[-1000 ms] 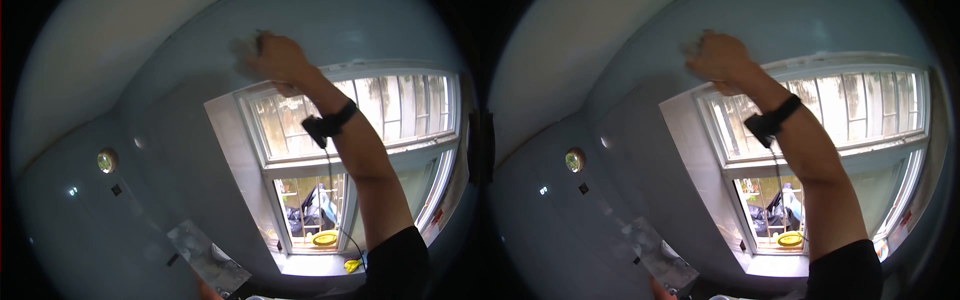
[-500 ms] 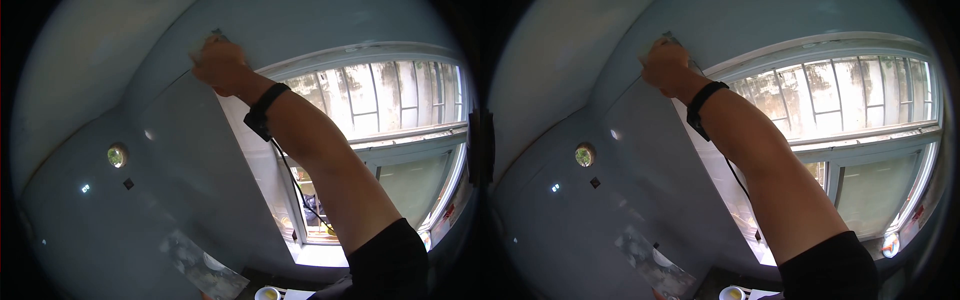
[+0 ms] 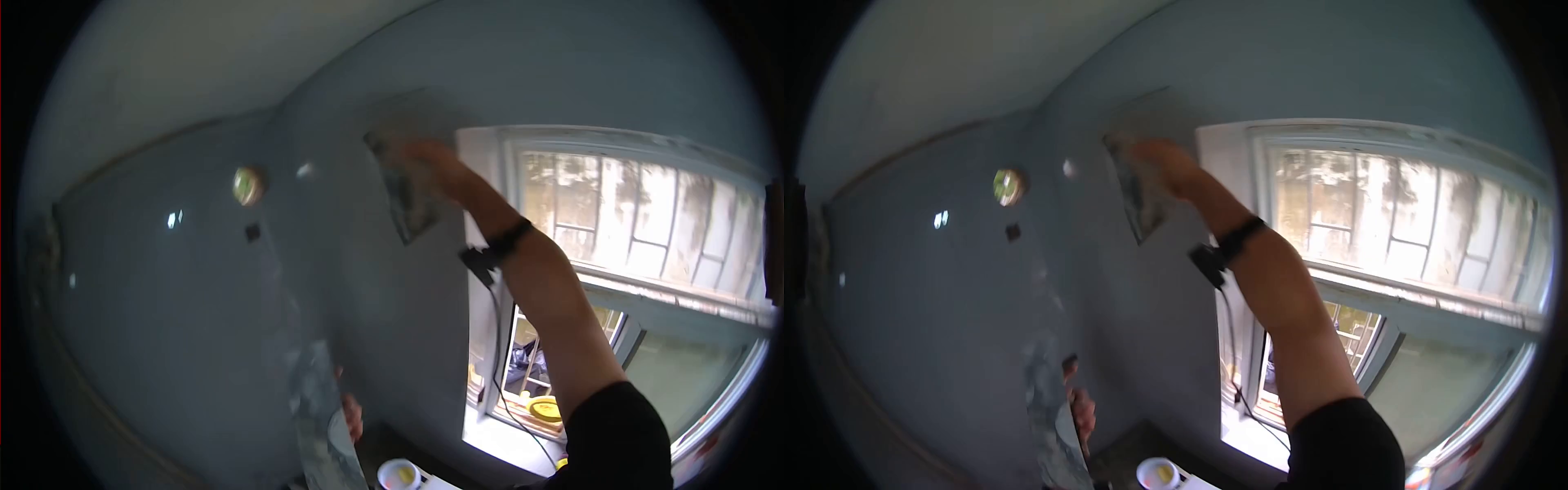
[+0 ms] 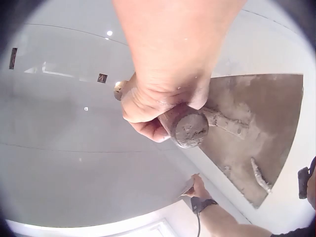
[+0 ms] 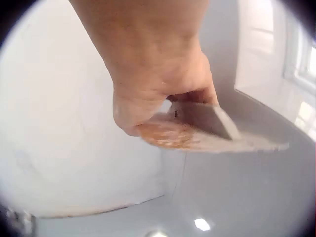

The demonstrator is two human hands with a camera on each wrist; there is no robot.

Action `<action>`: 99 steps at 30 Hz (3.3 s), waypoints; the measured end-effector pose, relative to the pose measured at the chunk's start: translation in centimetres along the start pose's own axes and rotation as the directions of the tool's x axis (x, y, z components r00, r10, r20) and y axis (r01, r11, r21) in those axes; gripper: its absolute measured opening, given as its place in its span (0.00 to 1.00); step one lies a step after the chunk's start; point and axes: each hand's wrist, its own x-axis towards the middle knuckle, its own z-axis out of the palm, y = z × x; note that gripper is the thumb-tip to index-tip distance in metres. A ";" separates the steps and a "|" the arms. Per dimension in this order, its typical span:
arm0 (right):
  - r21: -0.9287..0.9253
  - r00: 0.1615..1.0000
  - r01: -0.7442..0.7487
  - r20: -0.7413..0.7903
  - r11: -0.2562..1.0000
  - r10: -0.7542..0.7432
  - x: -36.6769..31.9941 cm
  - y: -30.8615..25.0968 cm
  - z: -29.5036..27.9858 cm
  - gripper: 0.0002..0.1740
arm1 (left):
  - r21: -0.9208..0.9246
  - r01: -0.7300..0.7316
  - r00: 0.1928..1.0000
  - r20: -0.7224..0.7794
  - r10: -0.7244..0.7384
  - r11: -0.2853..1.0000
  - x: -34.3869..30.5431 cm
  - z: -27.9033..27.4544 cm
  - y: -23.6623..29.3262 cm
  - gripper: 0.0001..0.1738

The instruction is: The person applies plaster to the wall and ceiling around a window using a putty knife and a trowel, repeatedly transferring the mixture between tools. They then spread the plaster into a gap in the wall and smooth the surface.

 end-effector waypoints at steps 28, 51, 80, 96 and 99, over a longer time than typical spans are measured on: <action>0.140 0.823 -0.081 0.567 0.987 -0.013 -28.8 1.3 1.6 0.38 | 0.429 -0.105 0.972 -0.146 0.184 0.897 7.6 9.5 0.4 0.38; 0.587 0.828 -0.558 0.434 0.586 0.354 -39.9 11.2 10.6 0.36 | 0.005 -0.291 0.772 -0.590 0.237 0.957 1.1 0.0 -17.3 0.23; -0.273 0.917 0.092 -0.351 0.958 -0.188 -30.2 -1.8 2.0 0.15 | 0.463 -0.352 0.517 -0.628 0.582 0.813 19.0 9.2 -17.6 0.26; -0.478 0.996 0.046 -0.050 0.877 -0.079 -37.2 0.7 2.7 0.17 | 0.061 -0.641 0.620 -0.547 0.563 0.765 17.4 10.1 -14.1 0.28; -0.655 0.988 -0.151 -0.129 0.740 0.087 -37.6 -0.6 1.3 0.17 | -0.024 -0.688 0.685 -0.350 0.638 0.725 15.6 6.6 -13.8 0.28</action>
